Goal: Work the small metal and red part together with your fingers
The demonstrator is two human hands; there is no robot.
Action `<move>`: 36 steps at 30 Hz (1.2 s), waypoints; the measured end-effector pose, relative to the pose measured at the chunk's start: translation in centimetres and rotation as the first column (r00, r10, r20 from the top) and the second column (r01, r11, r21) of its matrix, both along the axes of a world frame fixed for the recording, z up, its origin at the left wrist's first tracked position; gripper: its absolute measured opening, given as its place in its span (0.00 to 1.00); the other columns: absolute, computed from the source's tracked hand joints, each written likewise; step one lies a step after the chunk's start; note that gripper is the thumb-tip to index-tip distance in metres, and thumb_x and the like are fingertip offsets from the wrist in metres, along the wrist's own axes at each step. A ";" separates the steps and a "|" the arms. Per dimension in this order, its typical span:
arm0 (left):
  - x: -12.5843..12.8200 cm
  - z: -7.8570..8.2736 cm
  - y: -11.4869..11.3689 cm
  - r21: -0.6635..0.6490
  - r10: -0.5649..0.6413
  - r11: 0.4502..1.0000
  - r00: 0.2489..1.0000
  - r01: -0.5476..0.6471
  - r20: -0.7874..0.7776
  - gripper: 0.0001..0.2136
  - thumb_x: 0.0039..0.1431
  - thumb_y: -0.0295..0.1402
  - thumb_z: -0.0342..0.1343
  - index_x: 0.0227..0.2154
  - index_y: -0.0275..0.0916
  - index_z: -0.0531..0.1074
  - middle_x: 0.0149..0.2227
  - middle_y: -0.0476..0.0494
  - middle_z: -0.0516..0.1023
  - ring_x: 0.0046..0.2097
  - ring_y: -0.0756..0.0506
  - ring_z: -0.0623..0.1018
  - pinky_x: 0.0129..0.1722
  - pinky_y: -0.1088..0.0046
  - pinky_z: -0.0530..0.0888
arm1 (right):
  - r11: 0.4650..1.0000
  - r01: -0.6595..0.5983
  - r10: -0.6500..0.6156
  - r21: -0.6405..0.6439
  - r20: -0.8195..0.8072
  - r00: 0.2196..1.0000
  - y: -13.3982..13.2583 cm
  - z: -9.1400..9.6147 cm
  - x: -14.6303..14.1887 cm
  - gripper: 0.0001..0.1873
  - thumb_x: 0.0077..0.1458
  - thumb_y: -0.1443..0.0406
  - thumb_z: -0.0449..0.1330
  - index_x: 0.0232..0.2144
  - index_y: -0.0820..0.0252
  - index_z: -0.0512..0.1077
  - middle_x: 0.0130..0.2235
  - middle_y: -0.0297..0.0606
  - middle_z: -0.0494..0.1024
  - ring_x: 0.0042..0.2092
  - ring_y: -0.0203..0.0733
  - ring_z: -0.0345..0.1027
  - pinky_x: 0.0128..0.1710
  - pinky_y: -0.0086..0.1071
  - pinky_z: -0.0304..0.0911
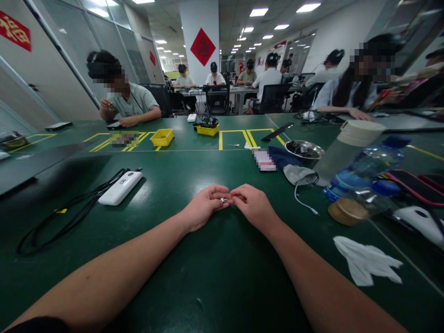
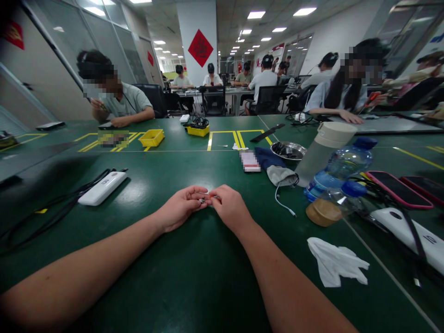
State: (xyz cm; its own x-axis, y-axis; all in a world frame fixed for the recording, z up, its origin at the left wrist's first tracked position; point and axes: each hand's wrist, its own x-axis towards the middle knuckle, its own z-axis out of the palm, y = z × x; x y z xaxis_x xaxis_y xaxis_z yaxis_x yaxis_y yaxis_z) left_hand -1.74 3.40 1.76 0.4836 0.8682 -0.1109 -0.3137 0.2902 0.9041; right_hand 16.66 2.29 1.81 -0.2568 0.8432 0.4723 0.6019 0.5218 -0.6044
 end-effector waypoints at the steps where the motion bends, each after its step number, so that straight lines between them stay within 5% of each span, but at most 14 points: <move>1: 0.0 0.0 0.0 -0.008 0.004 1.000 1.000 -0.003 0.014 0.20 0.47 0.14 0.55 0.44 0.34 0.67 0.41 0.38 0.78 0.43 0.48 0.79 0.51 0.70 0.71 | 1.000 -0.024 0.024 0.006 0.007 1.000 0.0 0.1 0.0 0.10 0.54 0.73 0.58 0.36 0.60 0.77 0.37 0.40 0.77 0.39 0.40 0.70 0.40 0.32 0.64; 24: 0.0 0.6 -0.3 0.043 0.028 0.999 0.999 -0.027 -0.039 0.07 0.53 0.23 0.58 0.36 0.32 0.74 0.31 0.43 0.77 0.33 0.52 0.77 0.35 0.80 0.74 | 0.987 -0.062 0.045 -0.148 -0.113 0.993 -0.2 0.2 0.0 0.12 0.56 0.69 0.57 0.41 0.57 0.77 0.36 0.37 0.78 0.35 0.38 0.70 0.36 0.31 0.64; 30: -0.1 0.6 -0.3 -0.007 0.042 0.999 0.997 -0.042 -0.066 0.07 0.52 0.23 0.58 0.35 0.33 0.74 0.34 0.41 0.78 0.38 0.47 0.80 0.39 0.73 0.76 | 0.947 -0.128 0.046 -0.293 -0.270 0.962 -0.2 -0.1 -0.3 0.11 0.54 0.67 0.58 0.40 0.59 0.77 0.37 0.39 0.81 0.38 0.41 0.75 0.39 0.33 0.68; 36: 0.2 0.3 -0.4 0.068 0.064 0.996 0.994 -0.058 -0.090 0.10 0.49 0.20 0.57 0.36 0.33 0.74 0.34 0.43 0.79 0.36 0.51 0.78 0.42 0.75 0.73 | 0.890 -0.203 -0.043 -0.408 -0.518 0.854 -0.2 0.3 -0.5 0.10 0.48 0.67 0.62 0.36 0.62 0.76 0.33 0.38 0.80 0.33 0.39 0.75 0.37 0.33 0.70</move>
State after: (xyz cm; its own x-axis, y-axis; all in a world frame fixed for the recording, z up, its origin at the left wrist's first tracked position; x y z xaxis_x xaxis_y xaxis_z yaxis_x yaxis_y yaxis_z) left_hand -1.49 3.04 2.05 0.4200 0.9026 -0.0950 -0.2435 0.2128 0.9463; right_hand 16.20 2.12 2.14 -0.1641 0.9758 0.1443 0.1187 0.1647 -0.9792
